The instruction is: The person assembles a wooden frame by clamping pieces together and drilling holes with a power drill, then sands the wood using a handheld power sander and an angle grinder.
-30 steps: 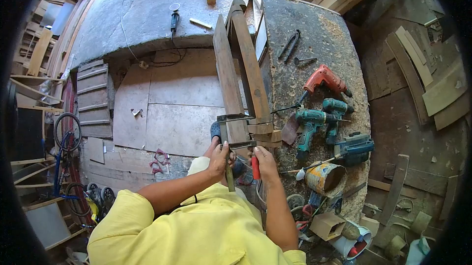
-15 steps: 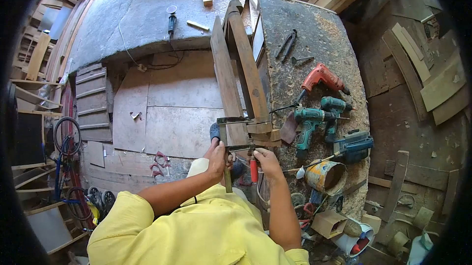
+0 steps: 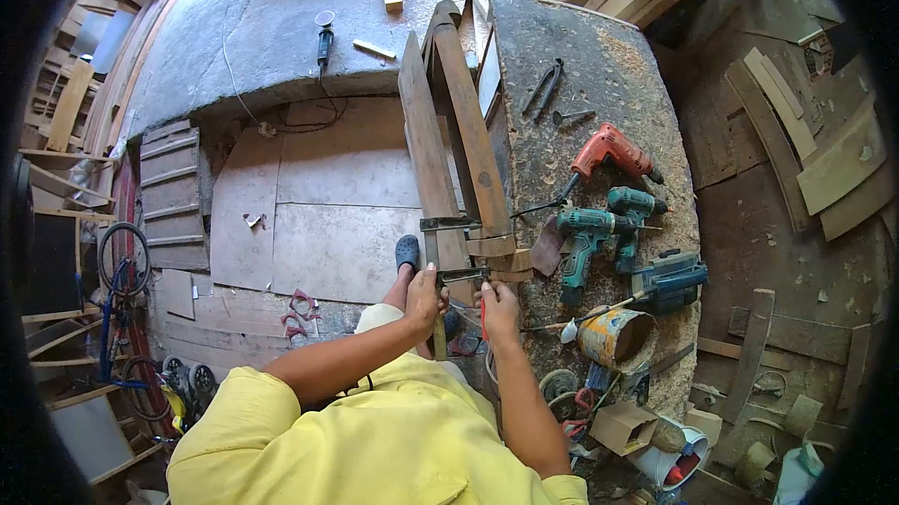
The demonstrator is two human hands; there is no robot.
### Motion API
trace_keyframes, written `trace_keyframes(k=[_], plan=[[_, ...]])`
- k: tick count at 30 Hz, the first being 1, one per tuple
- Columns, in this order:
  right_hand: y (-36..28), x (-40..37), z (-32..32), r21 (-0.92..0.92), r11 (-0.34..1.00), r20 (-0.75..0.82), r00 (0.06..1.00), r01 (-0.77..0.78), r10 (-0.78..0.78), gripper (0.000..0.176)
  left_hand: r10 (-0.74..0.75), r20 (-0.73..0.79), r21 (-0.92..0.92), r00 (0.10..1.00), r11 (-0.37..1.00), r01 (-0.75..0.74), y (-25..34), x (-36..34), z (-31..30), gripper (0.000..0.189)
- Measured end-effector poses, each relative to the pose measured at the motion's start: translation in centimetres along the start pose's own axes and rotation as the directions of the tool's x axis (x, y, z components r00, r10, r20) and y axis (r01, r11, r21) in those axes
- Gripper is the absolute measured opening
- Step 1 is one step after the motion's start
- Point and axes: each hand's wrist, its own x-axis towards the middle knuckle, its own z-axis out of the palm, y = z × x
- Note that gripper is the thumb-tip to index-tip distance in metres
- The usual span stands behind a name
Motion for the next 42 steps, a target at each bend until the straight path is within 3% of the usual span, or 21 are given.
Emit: trace_keyframes(k=[3, 6, 8, 9, 13, 15, 18, 20, 22, 26, 30, 32, 33, 35, 36, 37, 38, 39, 40, 41, 42], plan=[[-0.9, -1.3, 0.3, 0.038, 0.997, -0.047, 0.997, 0.064, -0.062, 0.020, 0.003, 0.032, -0.015, 0.999, 1.000, -0.002, -0.4, 0.0, 0.1, 0.035], [-0.7, -1.7, 0.4, -0.156, 0.984, -0.147, 0.983, 0.089, -0.113, 0.025, -0.046, 0.133, -0.027, 0.990, 0.998, 0.051, -0.5, -0.2, -0.2, 0.036], [0.5, -1.2, 0.1, -0.312, 0.913, -0.230, 0.912, 0.262, -0.341, 0.029, -0.079, 0.165, -0.103, 0.983, 0.990, 0.096, -0.2, -0.5, -0.3, 0.040], [0.1, -1.5, 0.0, -0.307, 0.915, -0.234, 0.912, 0.260, -0.338, 0.029, -0.104, 0.199, -0.182, 0.975, 0.973, 0.140, 0.3, -1.0, -0.2, 0.044], [-0.7, -2.2, -0.3, -0.386, 0.885, -0.241, 0.898, 0.259, -0.368, 0.033, -0.161, 0.238, -0.153, 0.958, 0.968, 0.201, 1.2, -2.7, -0.1, 0.051], [-0.8, -2.2, -0.5, -0.396, 0.867, -0.241, 0.877, 0.303, -0.416, 0.033, -0.204, 0.368, -0.250, 0.907, 0.918, 0.308, 0.9, -2.4, -0.3, 0.055], [-1.4, -2.4, -0.5, -0.468, 0.803, -0.249, 0.816, 0.370, -0.521, 0.030, -0.155, 0.370, -0.179, 0.916, 0.956, 0.234, 0.0, -2.0, -0.4, 0.055], [-2.0, -2.8, -0.6, -0.437, 0.862, -0.305, 0.859, 0.258, -0.412, 0.028, -0.124, 0.367, -0.185, 0.922, 0.961, 0.203, -0.4, -2.3, -0.1, 0.054], [-1.7, -2.6, -0.6, -0.414, 0.863, -0.305, 0.850, 0.288, -0.430, 0.029, -0.097, 0.365, -0.190, 0.926, 0.966, 0.176, -1.0, -2.2, 0.3, 0.054], [-1.4, -2.5, -0.5, -0.433, 0.828, -0.293, 0.813, 0.356, -0.503, 0.030, -0.114, 0.200, -0.181, 0.973, 0.972, 0.151, -2.3, -1.6, 1.1, 0.053], [-1.5, -2.7, -0.6, -0.397, 0.862, -0.288, 0.848, 0.317, -0.444, 0.030, -0.108, 0.017, -0.093, 0.994, 0.990, 0.109, -2.4, -2.0, 2.6, 0.054], [-2.4, -3.9, -0.4, -0.632, 0.670, -0.268, 0.702, 0.389, -0.660, 0.029, -0.092, 0.031, -0.099, 0.995, 0.991, 0.094, -2.8, -2.0, 2.4, 0.054], [-2.3, -4.5, -0.4, -0.626, 0.677, -0.274, 0.703, 0.388, -0.656, 0.029, -0.071, 0.048, -0.109, 0.996, 0.991, 0.076, -2.9, -1.9, 2.3, 0.055], [-1.3, -6.5, -0.6, -0.737, 0.421, -0.140, 0.490, 0.529, -0.861, 0.028, -0.075, 0.083, -0.134, 0.994, 0.987, 0.085, -3.1, -1.8, 2.1, 0.054], [-1.0, -7.7, -0.2, -0.666, 0.505, -0.151, 0.563, 0.549, -0.812, 0.026, -0.077, 0.118, -0.172, 0.990, 0.980, 0.097, -3.1, -2.0, 1.9, 0.054], [-0.4, -8.2, 0.1, -0.659, 0.521, -0.173, 0.565, 0.542, -0.807, 0.026, -0.082, 0.120, -0.149, 0.989, 0.984, 0.100, -3.0, -2.1, 1.8, 0.054], [0.1, -8.8, 0.3, -0.587, 0.679, -0.089, 0.799, 0.441, -0.595, 0.026, -0.106, 0.124, -0.166, 0.987, 0.978, 0.126, -2.9, -2.1, 1.7, 0.054], [0.5, -9.1, 0.4, -0.525, 0.798, 0.027, 0.943, 0.295, -0.331, 0.028, -0.128, 0.129, -0.183, 0.983, 0.972, 0.150, -2.6, -2.1, 1.7, 0.053], [0.5, -8.7, 0.2, -0.522, 0.826, 0.104, 0.977, 0.213, -0.186, 0.031, -0.102, 0.178, -0.177, 0.979, 0.975, 0.134, -2.6, -2.2, 1.4, 0.053], [2.4, -7.8, -0.1, -0.505, 0.838, 0.088, 0.979, 0.205, -0.187, 0.031, -0.109, 0.184, -0.152, 0.977, 0.979, 0.137, -2.7, -2.3, 1.3, 0.053], [5.2, -5.9, 0.0, -0.359, 0.929, 0.127, 0.991, 0.094, -0.051, 0.031, -0.113, 0.187, -0.170, 0.976, 0.975, 0.146, -3.0, -2.1, 1.1, 0.054]])
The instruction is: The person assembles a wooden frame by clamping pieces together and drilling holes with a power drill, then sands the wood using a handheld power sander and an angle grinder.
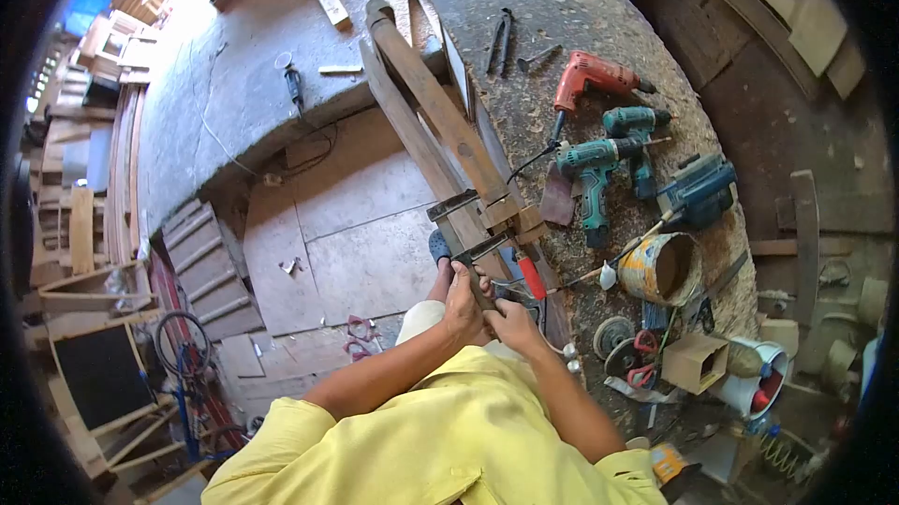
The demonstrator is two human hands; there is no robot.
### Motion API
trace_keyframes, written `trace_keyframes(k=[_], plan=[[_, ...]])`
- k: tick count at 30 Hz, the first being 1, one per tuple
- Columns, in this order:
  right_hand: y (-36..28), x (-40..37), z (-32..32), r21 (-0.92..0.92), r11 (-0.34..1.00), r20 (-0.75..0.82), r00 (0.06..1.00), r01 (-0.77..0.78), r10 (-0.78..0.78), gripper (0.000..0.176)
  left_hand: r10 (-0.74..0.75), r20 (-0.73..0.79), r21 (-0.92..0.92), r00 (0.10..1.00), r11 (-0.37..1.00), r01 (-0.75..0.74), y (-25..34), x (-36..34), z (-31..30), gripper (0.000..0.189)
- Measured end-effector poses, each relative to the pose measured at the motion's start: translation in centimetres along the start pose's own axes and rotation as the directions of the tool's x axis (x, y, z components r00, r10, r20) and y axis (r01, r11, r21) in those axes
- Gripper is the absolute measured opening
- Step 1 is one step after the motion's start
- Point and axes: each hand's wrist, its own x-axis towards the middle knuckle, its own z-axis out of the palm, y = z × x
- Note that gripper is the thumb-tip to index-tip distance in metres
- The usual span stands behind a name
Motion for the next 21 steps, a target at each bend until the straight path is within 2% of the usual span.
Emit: trace_keyframes(k=[1, 2, 5, 6, 7, 9, 10, 11, 13, 14, 15, 17, 18, 19, 20, 21], plan=[[-0.2, 0.6, 0.5, 0.171, 0.980, 0.105, 0.990, -0.106, 0.089, 0.030, -0.003, 0.004, -0.020, 1.000, 1.000, 0.003, -0.2, 0.5, -0.5, 0.055], [-0.1, 0.8, 0.6, 0.381, 0.885, 0.206, 0.958, -0.266, 0.199, 0.029, 0.003, 0.066, 0.013, 0.998, 1.000, -0.004, -0.1, 0.8, -1.4, 0.056], [-2.0, 0.8, 0.2, 0.359, 0.880, 0.267, 0.938, -0.311, 0.223, 0.028, -0.021, 0.048, 0.117, 0.999, 0.993, 0.015, 1.6, -0.8, -0.4, 0.052], [-1.2, 1.5, 0.9, 0.338, 0.919, 0.187, 0.971, -0.204, 0.147, 0.025, -0.041, 0.043, 0.212, 0.998, 0.977, 0.031, 1.6, -0.3, -1.2, 0.055], [-2.3, 1.5, 0.8, 0.366, 0.910, 0.174, 0.975, -0.195, 0.139, 0.025, -0.045, 0.052, 0.241, 0.998, 0.970, 0.032, 2.0, -0.2, -1.9, 0.055], [-4.6, 1.9, 0.1, 0.567, 0.805, 0.175, 0.981, -0.172, 0.086, 0.024, -0.240, 0.217, 0.410, 0.946, 0.902, 0.134, 3.2, 0.2, -3.4, 0.059], [-4.4, 2.6, 0.6, 0.577, 0.814, 0.116, 0.993, -0.061, -0.008, 0.024, -0.303, 0.280, 0.486, 0.911, 0.863, 0.137, 3.8, 0.6, -4.1, 0.061], [-4.1, 2.9, 1.1, 0.599, 0.799, 0.089, 0.996, -0.047, -0.009, 0.024, -0.321, 0.286, 0.515, 0.903, 0.846, 0.138, 4.0, 0.9, -4.9, 0.061], [-4.7, 3.2, 1.8, 0.526, 0.849, -0.006, 0.999, 0.040, -0.043, 0.024, -0.415, 0.243, 0.556, 0.877, 0.800, 0.225, 5.4, 0.7, -4.6, 0.060], [-4.9, 2.9, 2.0, 0.365, 0.927, -0.096, 0.994, 0.089, -0.058, 0.024, -0.422, 0.159, 0.614, 0.892, 0.750, 0.246, 6.1, 0.9, -4.5, 0.058], [-4.8, 3.0, 2.2, 0.378, 0.921, -0.120, 0.991, 0.094, -0.052, 0.024, -0.436, 0.163, 0.633, 0.885, 0.734, 0.245, 7.2, 1.1, -4.2, 0.058], [-4.1, 3.3, 3.2, 0.210, 0.963, -0.247, 0.962, 0.168, -0.114, 0.028, -0.606, 0.130, 0.933, 0.785, 0.344, 0.110, 10.5, 1.7, -3.5, 0.054], [-2.6, 4.1, 4.3, 0.299, 0.924, -0.261, 0.952, 0.239, -0.162, 0.033, -0.616, 0.127, 0.991, 0.778, 0.111, -0.074, 12.0, 2.5, -3.1, 0.048], [-2.9, 3.9, 4.3, 0.304, 0.924, -0.277, 0.949, 0.234, -0.149, 0.033, -0.629, 0.125, 0.992, 0.767, 0.100, -0.080, 14.2, 2.6, -1.5, 0.048], [-3.4, 3.5, 4.3, 0.184, 0.951, -0.351, 0.920, 0.249, -0.173, 0.033, -0.690, 0.232, 0.934, 0.685, -0.038, -0.354, 16.5, 2.7, 0.2, 0.049], [-3.9, 3.3, 4.3, 0.060, 0.967, -0.416, 0.887, 0.248, -0.202, 0.034, -0.761, 0.306, 0.784, 0.572, -0.140, -0.605, 18.9, 2.5, 2.8, 0.050]])
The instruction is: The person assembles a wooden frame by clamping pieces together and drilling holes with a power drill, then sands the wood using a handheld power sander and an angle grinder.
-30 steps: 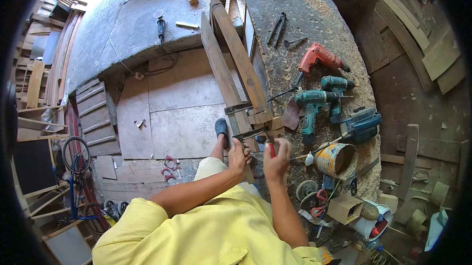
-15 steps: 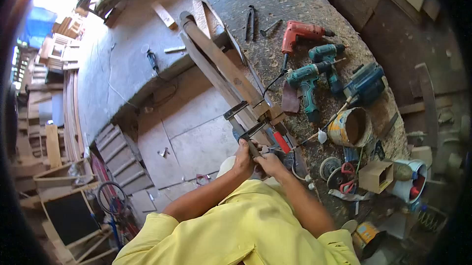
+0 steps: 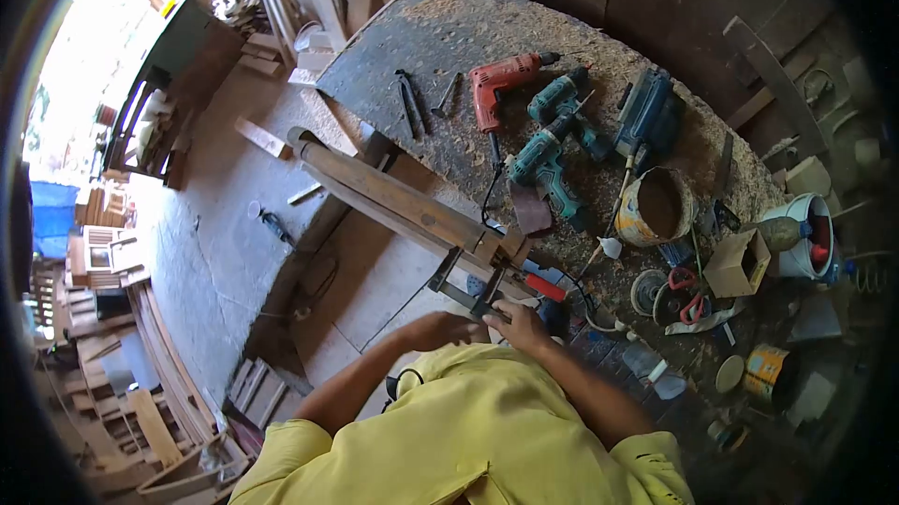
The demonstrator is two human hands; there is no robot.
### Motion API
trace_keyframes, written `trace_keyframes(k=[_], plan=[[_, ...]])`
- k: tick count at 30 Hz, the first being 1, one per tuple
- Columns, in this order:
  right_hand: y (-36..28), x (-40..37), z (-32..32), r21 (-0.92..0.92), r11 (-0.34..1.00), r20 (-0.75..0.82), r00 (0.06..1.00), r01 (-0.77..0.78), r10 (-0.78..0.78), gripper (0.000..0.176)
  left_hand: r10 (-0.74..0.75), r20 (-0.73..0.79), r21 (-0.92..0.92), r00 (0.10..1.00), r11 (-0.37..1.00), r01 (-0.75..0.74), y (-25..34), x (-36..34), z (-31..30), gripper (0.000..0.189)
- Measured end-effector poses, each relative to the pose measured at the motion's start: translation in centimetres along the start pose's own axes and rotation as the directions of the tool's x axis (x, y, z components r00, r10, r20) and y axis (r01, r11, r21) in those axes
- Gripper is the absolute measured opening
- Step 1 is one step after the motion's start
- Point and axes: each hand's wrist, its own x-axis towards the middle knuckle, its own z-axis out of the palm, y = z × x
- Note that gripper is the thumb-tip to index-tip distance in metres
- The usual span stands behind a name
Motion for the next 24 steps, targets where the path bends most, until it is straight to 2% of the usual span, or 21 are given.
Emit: trace_keyframes(k=[1, 2, 3, 4, 5, 6, 7, 8, 9, 10, 11, 12, 14, 15, 17, 18, 20, 21, 23, 24], plan=[[0.2, -0.1, 0.3, -0.034, 0.999, -0.005, 1.000, -0.029, 0.029, 0.036, -0.058, 0.043, 0.012, 0.997, 0.998, 0.057, 2.0, -0.5, -3.3, 0.044], [-0.4, 0.0, 0.1, -0.041, 0.998, -0.011, 0.999, -0.042, 0.041, 0.036, 0.210, -0.121, 0.110, 0.970, 0.974, -0.197, 2.3, -0.7, -5.7, 0.037], [-1.5, 0.0, -0.3, 0.080, 0.978, 0.102, 0.977, -0.195, 0.186, 0.035, 0.137, -0.223, 0.110, 0.965, 0.987, -0.114, 4.2, -0.9, -8.2, 0.030], [-2.2, 0.4, -0.5, 0.184, 0.920, 0.223, 0.926, -0.346, 0.304, 0.034, 0.220, -0.355, 0.316, 0.909, 0.943, -0.104, 4.2, 0.2, -10.4, 0.028], [-2.0, 0.8, -0.4, 0.182, 0.919, 0.211, 0.927, -0.349, 0.310, 0.034, 0.273, -0.381, 0.383, 0.884, 0.916, -0.118, 5.2, 0.9, -12.7, 0.031], [-1.3, 0.7, 0.0, 0.303, 0.880, 0.268, 0.919, -0.365, 0.289, 0.032, 0.630, -0.357, 0.600, 0.689, 0.721, -0.348, 3.6, 3.3, -14.7, 0.034], [-0.7, 0.9, 0.1, 0.418, 0.826, 0.317, 0.913, -0.379, 0.258, 0.030, 0.595, -0.283, 0.655, 0.752, 0.693, -0.301, 3.4, 4.8, -16.0, 0.035], [-0.1, 1.2, 0.0, 0.421, 0.824, 0.299, 0.916, -0.379, 0.268, 0.030, 0.550, -0.208, 0.710, 0.809, 0.654, -0.262, 3.5, 6.3, -16.8, 0.036], [0.6, 1.4, -0.2, 0.271, 0.921, 0.262, 0.942, -0.281, 0.210, 0.029, 0.559, -0.191, 0.709, 0.807, 0.647, -0.280, 2.9, 8.5, -17.1, 0.036], [1.0, 1.2, -0.1, 0.109, 0.978, 0.241, 0.959, -0.180, 0.150, 0.028, 0.393, -0.037, 0.673, 0.919, 0.690, -0.268, 2.0, 10.8, -16.9, 0.040], [1.1, 0.9, 0.2, 0.113, 0.975, 0.228, 0.960, -0.190, 0.161, 0.028, 0.206, 0.128, 0.645, 0.970, 0.726, -0.240, 1.8, 12.3, -16.7, 0.045], [1.1, 0.7, 0.4, 0.050, 0.983, 0.192, 0.967, -0.178, 0.165, 0.028, 0.209, 0.144, 0.646, 0.967, 0.721, -0.252, 2.9, 12.9, -16.5, 0.045], [0.3, 0.6, 0.4, -0.012, 0.985, 0.146, 0.974, -0.173, 0.173, 0.027, -0.004, 0.292, 0.697, 0.957, 0.686, -0.210, 5.3, 13.2, -16.3, 0.053], [-1.0, 0.6, 0.1, -0.039, 0.985, 0.125, 0.978, -0.166, 0.170, 0.028, -0.003, 0.303, 0.698, 0.953, 0.682, -0.219, 4.8, 13.8, -16.2, 0.053], [-1.8, 0.5, 0.1, -0.064, 0.985, 0.095, 0.981, -0.162, 0.167, 0.029, 0.120, 0.387, 0.595, 0.914, 0.725, -0.347, 3.0, 15.2, -16.4, 0.060], [-1.7, 0.3, 0.5, -0.048, 0.978, 0.061, 0.976, -0.205, 0.207, 0.030, 0.116, 0.397, 0.597, 0.911, 0.721, -0.352, 3.2, 14.8, -16.3, 0.060], [-1.2, -0.1, 1.2, -0.007, 0.967, 0.008, 0.967, -0.254, 0.254, 0.030, 0.242, 0.387, 0.689, 0.890, 0.565, -0.454, 3.3, 13.6, -16.0, 0.063], [-0.6, -0.3, 1.4, -0.019, 0.979, -0.002, 0.979, -0.202, 0.202, 0.032, 0.233, 0.411, 0.691, 0.882, 0.551, -0.468, 3.7, 12.9, -15.7, 0.063], [-0.3, -0.3, 1.3, -0.019, 0.987, -0.035, 0.987, -0.158, 0.158, 0.036, 0.232, 0.278, 0.738, 0.932, 0.569, -0.362, 4.4, 11.7, -14.9, 0.063], [-0.6, -0.1, 0.6, 0.030, 0.971, 0.100, 0.967, -0.237, 0.233, 0.036, 0.227, 0.298, 0.741, 0.927, 0.558, -0.375, 4.8, 11.5, -14.5, 0.063]])
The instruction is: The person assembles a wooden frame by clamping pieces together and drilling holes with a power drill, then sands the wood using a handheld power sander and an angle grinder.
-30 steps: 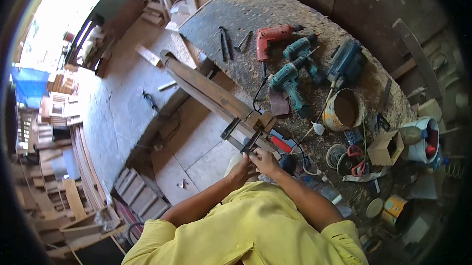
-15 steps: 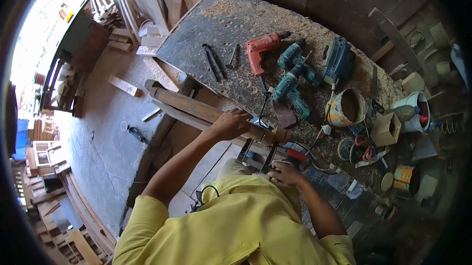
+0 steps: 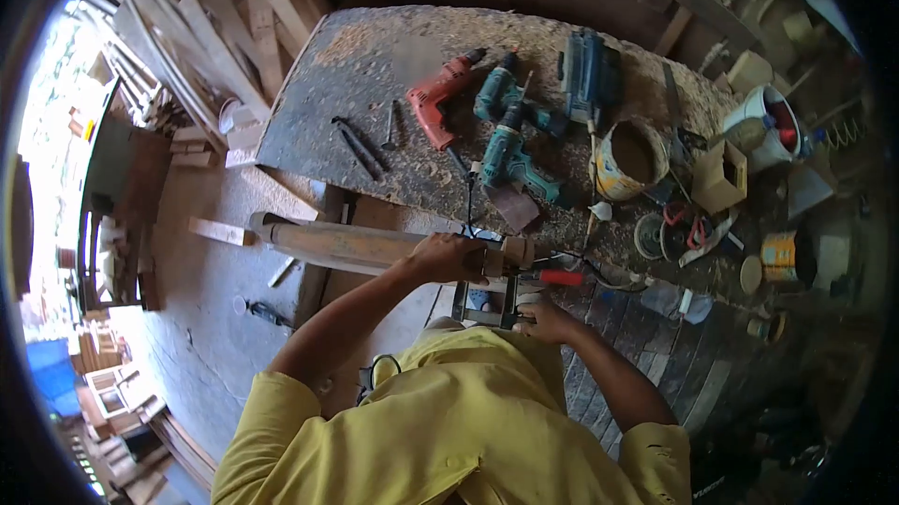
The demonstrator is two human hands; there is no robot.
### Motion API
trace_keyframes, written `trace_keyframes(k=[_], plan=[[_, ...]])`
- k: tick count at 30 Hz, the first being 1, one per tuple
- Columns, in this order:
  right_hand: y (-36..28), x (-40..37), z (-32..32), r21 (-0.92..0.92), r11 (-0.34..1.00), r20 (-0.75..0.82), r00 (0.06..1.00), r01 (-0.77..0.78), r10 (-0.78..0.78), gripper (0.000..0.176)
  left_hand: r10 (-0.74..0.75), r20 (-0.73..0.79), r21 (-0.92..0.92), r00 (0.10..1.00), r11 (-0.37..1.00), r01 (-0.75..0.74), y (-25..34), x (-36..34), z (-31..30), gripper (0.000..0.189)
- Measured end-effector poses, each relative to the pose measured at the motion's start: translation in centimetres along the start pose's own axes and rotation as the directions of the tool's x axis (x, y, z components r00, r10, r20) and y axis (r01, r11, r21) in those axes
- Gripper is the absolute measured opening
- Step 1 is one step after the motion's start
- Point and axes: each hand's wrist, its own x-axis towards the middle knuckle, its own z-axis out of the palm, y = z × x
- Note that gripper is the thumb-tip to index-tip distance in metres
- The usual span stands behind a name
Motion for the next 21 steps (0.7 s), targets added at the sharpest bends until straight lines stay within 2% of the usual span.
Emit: trace_keyframes(k=[1, 2, 4, 7, 8, 10, 11, 13, 17, 19, 20, 21], plan=[[-0.3, -0.1, -0.3, 0.046, 0.996, 0.142, 0.987, -0.080, 0.072, 0.036, -0.037, 0.009, 0.001, 0.999, 0.999, 0.037, 0.5, 0.0, 0.0, 0.062], [-0.5, -0.4, -0.3, 0.057, 0.995, 0.135, 0.988, -0.082, 0.074, 0.036, -0.078, 0.014, 0.001, 0.997, 0.997, 0.078, 0.9, -0.1, 0.1, 0.061], [-0.7, -0.5, -0.2, 0.290, 0.942, 0.229, 0.968, -0.170, 0.105, 0.031, -0.100, 0.042, -0.007, 0.994, 0.995, 0.100, 1.5, -0.1, 0.0, 0.059], [0.7, 0.0, 0.7, 0.285, 0.932, 0.284, 0.948, -0.225, 0.143, 0.030, -0.167, 0.052, -0.105, 0.985, 0.980, 0.171, 1.7, -0.3, 0.3, 0.058], [1.0, 0.0, 1.0, 0.294, 0.929, 0.283, 0.949, -0.224, 0.139, 0.030, -0.168, 0.060, -0.099, 0.984, 0.980, 0.173, 1.6, -0.3, 0.2, 0.058], [0.5, -0.7, 1.1, 0.108, 0.992, 0.183, 0.982, -0.068, 0.047, 0.032, -0.118, 0.080, -0.161, 0.990, 0.978, 0.130, 1.9, -0.5, 0.2, 0.059], [0.2, -1.2, 1.2, 0.114, 0.991, 0.184, 0.982, -0.070, 0.048, 0.032, -0.119, 0.087, -0.161, 0.989, 0.978, 0.132, 2.1, -0.7, 0.3, 0.059], [-0.5, -1.8, 1.6, 0.067, 0.998, 0.117, 0.993, -0.013, 0.005, 0.032, -0.083, 0.004, -0.177, 0.997, 0.981, 0.083, 2.9, -1.2, -0.3, 0.054], [-0.5, -1.9, 2.7, 0.001, 0.997, 0.164, 0.984, -0.076, 0.075, 0.031, -0.073, 0.035, -0.167, 0.997, 0.983, 0.078, 2.6, -1.7, 1.3, 0.059], [-1.6, -2.4, 2.4, 0.021, 0.993, 0.139, 0.984, -0.119, 0.115, 0.032, -0.200, 0.136, -0.120, 0.970, 0.969, 0.217, 4.0, -1.9, 0.6, 0.063], [-0.9, -2.5, 2.9, 0.027, 0.992, 0.146, 0.982, -0.122, 0.116, 0.032, -0.204, 0.143, -0.123, 0.968, 0.967, 0.222, 3.7, -2.2, 1.2, 0.063], [-0.4, -2.4, 3.4, 0.008, 0.999, 0.085, 0.996, -0.036, 0.035, 0.031, -0.135, 0.069, -0.094, 0.988, 0.986, 0.141, 3.3, -2.5, 1.8, 0.065]])
